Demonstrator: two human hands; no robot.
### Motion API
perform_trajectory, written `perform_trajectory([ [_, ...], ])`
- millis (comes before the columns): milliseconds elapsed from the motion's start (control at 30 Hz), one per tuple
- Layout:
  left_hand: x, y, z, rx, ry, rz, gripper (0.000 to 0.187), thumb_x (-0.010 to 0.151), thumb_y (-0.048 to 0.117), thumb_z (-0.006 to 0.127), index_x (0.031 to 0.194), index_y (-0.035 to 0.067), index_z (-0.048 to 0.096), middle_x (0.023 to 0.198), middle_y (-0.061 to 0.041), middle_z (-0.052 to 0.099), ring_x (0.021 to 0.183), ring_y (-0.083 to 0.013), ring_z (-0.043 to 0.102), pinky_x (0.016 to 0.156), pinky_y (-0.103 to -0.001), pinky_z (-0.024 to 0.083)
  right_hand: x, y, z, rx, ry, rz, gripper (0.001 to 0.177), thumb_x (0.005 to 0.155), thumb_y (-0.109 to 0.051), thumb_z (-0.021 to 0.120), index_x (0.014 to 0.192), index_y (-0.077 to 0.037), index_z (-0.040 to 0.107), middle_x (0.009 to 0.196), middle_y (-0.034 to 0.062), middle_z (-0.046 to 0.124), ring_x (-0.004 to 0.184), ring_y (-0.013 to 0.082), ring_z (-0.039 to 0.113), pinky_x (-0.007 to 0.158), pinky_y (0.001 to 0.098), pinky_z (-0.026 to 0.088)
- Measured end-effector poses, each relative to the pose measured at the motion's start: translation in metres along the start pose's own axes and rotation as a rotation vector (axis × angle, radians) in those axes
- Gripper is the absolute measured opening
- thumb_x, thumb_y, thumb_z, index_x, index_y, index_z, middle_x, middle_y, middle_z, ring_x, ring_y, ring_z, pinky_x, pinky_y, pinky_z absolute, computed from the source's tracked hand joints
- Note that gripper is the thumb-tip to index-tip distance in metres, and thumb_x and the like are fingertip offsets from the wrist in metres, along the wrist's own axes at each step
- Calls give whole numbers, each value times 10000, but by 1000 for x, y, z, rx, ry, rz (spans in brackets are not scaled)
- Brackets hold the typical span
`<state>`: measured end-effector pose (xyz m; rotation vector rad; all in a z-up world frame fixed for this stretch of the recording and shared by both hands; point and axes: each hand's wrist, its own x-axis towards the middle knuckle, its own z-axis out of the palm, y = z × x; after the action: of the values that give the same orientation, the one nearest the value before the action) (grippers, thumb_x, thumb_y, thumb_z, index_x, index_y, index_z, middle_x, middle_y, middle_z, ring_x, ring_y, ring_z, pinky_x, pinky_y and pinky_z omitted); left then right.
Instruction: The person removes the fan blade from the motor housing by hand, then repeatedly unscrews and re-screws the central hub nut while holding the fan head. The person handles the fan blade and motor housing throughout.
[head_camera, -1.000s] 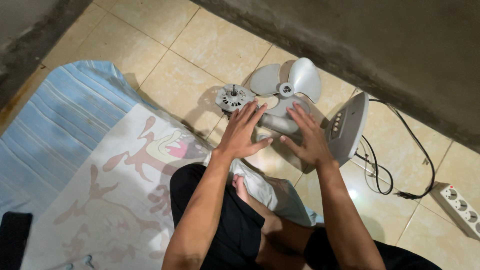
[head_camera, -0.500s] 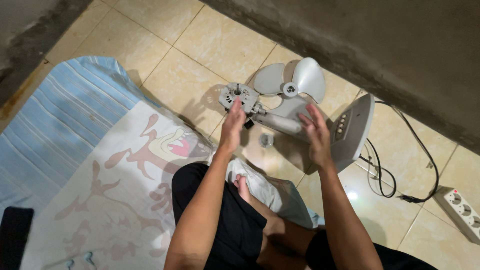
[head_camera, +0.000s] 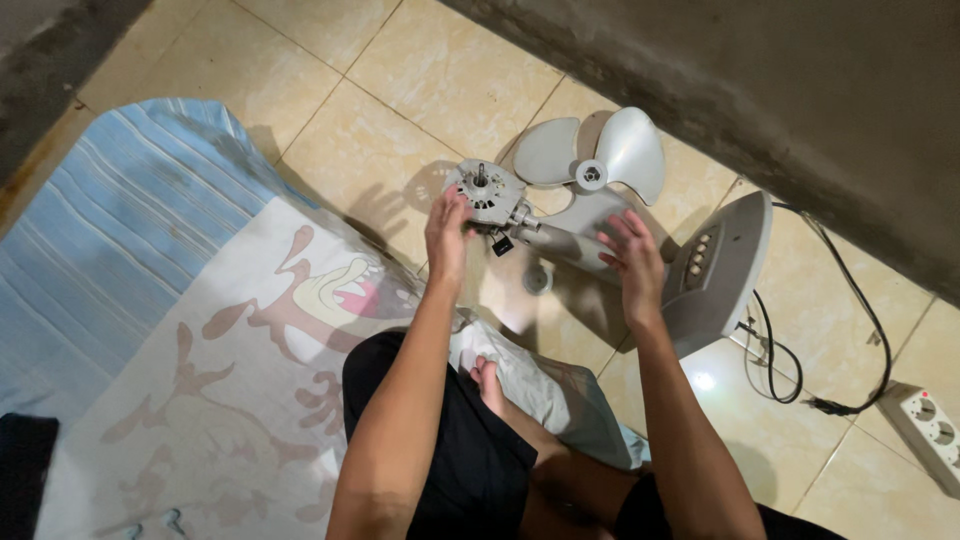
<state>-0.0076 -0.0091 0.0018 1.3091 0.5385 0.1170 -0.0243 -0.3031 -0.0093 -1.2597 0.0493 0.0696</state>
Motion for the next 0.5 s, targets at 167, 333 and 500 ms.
perform_trajectory([
  [167,39,-18,-5,275,273,113,551,911,224,731,1389,16,552,1323,-199,646,1187,-238,638,1004,-333,484,18,21,13,-754,-118,-110,738,905,-443,725,1500,-92,464,1448,173,587,1289,311,615,1057,430,511],
  [333,60,-42,-15,282,318,-49,619,869,248,737,1399,28,505,1245,-162,642,979,-225,682,821,-339,553,43,43,16,-1346,-271,-98,839,742,-404,825,1470,-163,485,1419,181,588,1274,413,560,1037,593,366],
  [500,72,-66,-15,339,281,39,592,923,249,748,1414,7,523,1105,-120,721,975,-150,668,878,-260,516,65,58,23,-1549,-345,66,941,657,-467,875,1470,-207,478,1374,165,609,1197,404,598,1069,571,372],
])
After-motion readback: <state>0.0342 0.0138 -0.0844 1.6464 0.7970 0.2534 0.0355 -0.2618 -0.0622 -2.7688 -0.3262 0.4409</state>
